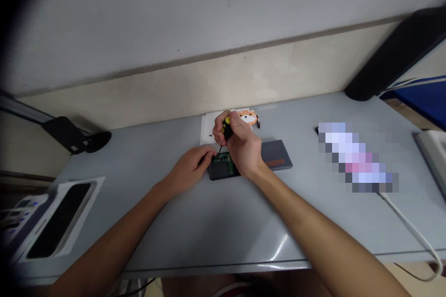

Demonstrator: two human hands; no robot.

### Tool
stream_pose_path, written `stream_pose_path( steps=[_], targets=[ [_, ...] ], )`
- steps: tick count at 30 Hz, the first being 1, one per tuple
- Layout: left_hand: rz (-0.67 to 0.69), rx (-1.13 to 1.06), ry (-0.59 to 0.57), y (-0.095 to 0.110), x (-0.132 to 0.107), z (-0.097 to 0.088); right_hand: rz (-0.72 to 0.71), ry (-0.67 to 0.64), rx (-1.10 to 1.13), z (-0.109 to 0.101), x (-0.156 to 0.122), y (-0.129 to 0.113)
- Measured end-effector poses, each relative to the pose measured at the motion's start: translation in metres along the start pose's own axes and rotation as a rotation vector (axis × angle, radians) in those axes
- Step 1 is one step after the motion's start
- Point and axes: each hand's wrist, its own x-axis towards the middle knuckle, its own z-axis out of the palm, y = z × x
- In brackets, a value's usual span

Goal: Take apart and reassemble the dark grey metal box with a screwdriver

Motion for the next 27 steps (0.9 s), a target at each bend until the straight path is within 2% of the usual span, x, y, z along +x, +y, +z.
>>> stream_pose_path(
  steps=[17, 27],
  targets=[
    [-0.001, 0.009, -0.003, 0.001, -0.001, -0.001, -0.025, 0.016, 0.02, -0.001, 0.001, -0.004],
    [-0.029, -0.204, 0.115, 0.004, -0.001, -0.003, -0.026, 0.014, 0.103, -0.001, 0.003, -0.018]
  ],
)
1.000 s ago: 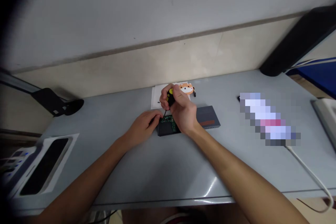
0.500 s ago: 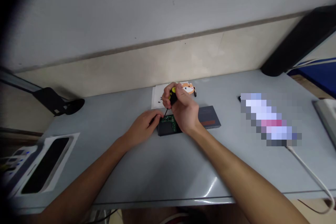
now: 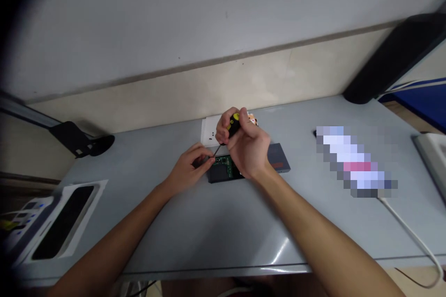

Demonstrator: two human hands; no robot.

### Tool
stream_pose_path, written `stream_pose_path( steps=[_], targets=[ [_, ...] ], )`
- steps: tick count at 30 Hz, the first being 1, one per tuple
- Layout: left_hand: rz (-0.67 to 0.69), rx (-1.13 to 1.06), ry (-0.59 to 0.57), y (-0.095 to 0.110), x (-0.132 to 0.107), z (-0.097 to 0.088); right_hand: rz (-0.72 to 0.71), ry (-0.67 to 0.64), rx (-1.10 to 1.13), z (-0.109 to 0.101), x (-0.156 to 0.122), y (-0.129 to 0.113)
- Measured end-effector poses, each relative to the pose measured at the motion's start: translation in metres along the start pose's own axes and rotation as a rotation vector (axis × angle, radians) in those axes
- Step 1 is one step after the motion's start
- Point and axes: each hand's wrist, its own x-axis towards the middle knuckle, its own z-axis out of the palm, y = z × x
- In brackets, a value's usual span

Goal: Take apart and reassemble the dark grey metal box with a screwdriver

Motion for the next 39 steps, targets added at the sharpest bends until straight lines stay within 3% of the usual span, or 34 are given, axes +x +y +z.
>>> stream_pose_path(
  steps=[4, 7, 10, 14, 27, 35, 39],
  targets=[
    [0.017, -0.039, 0.013, -0.003, 0.0, 0.0, 0.049, -0.059, 0.019, -0.005, 0.001, -0.011],
    [0.048, -0.036, 0.017, -0.004, 0.0, 0.001, 0.224, -0.188, -0.01, -0.009, 0.001, -0.016],
    [0.097, -0.032, 0.044, -0.005, -0.001, 0.001, 0.341, -0.277, -0.091, -0.011, 0.0, -0.011],
    [0.174, -0.023, 0.091, -0.009, -0.002, 0.004, 0.381, -0.327, -0.135, -0.012, -0.001, 0.001],
    [0.356, 0.018, 0.155, -0.009, -0.005, 0.009, 0.353, -0.33, -0.189, -0.01, -0.002, -0.001],
    [0.461, 0.093, 0.119, 0.001, -0.008, 0.008, 0.204, -0.235, 0.003, -0.011, 0.001, -0.013],
    [0.445, 0.116, 0.155, 0.001, -0.007, 0.009, 0.172, -0.193, 0.022, -0.011, 0.002, -0.018]
  ],
)
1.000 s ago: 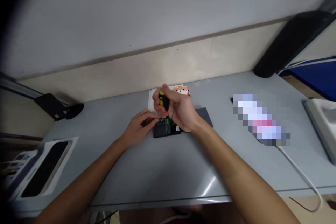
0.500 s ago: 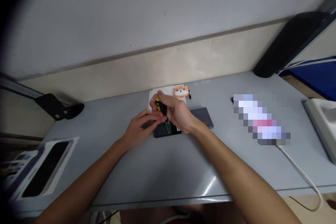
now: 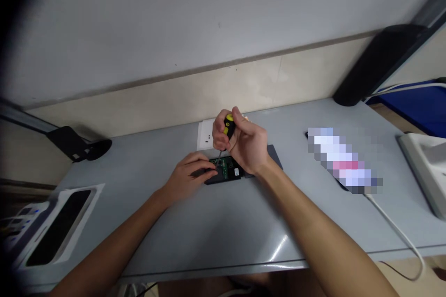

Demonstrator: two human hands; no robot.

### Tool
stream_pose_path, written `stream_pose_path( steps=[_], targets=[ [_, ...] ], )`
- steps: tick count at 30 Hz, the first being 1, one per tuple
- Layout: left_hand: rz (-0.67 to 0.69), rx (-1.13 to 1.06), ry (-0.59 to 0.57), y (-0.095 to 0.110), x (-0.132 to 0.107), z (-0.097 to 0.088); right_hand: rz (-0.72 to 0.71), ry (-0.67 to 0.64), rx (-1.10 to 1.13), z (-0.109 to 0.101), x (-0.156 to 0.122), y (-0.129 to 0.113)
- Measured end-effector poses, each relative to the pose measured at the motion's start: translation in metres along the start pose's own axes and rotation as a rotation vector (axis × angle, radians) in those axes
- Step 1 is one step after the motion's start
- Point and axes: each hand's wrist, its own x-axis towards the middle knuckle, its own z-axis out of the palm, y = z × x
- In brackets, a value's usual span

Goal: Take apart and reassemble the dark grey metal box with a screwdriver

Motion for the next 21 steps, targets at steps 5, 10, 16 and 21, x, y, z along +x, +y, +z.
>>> stream_pose_path(
  steps=[5, 10, 16, 21],
  targets=[
    [-0.033, 0.01, 0.026, -0.002, -0.001, 0.003, -0.018, 0.002, 0.006, 0.001, -0.001, 0.002],
    [-0.045, -0.029, 0.021, 0.002, 0.0, 0.002, -0.029, -0.018, 0.038, 0.001, -0.002, 0.002],
    [-0.081, -0.057, 0.014, 0.002, 0.001, 0.001, -0.07, 0.032, 0.067, -0.001, 0.0, 0.0],
    [-0.129, -0.043, 0.049, -0.001, 0.002, -0.001, -0.164, 0.224, -0.035, -0.011, 0.007, -0.001]
  ],
)
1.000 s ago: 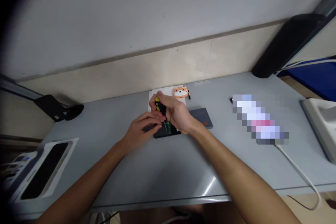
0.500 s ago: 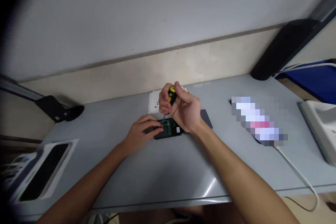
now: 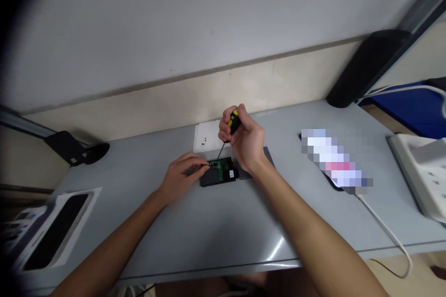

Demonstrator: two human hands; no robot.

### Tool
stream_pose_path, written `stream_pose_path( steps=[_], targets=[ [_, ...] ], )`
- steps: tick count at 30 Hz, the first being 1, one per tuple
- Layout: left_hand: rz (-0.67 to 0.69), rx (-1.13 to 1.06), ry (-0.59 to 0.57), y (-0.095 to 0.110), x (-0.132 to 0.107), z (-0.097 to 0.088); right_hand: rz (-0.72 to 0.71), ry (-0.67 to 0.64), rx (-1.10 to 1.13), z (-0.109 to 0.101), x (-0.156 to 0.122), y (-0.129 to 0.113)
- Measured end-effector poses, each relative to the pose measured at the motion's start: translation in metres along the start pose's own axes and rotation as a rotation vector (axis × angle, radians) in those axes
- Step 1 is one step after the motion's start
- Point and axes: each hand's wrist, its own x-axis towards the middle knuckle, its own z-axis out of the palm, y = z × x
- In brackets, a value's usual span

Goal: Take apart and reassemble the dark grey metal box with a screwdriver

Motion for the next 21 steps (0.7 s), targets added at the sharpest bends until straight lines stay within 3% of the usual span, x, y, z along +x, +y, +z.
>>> stream_pose_path(
  steps=[5, 10, 14, 21],
  targets=[
    [0.01, 0.083, 0.024, -0.001, 0.016, -0.002, -0.121, 0.149, -0.063, -0.01, 0.009, 0.001],
    [0.069, 0.187, -0.243, -0.013, 0.063, 0.003, -0.206, 0.246, -0.102, -0.023, 0.018, 0.003],
    [0.06, 0.305, -0.381, -0.024, 0.098, 0.011, -0.22, 0.291, -0.062, -0.033, 0.023, 0.003],
    [0.023, 0.309, -0.508, -0.031, 0.108, 0.014, -0.251, 0.294, -0.029, -0.042, 0.025, -0.004]
  ],
)
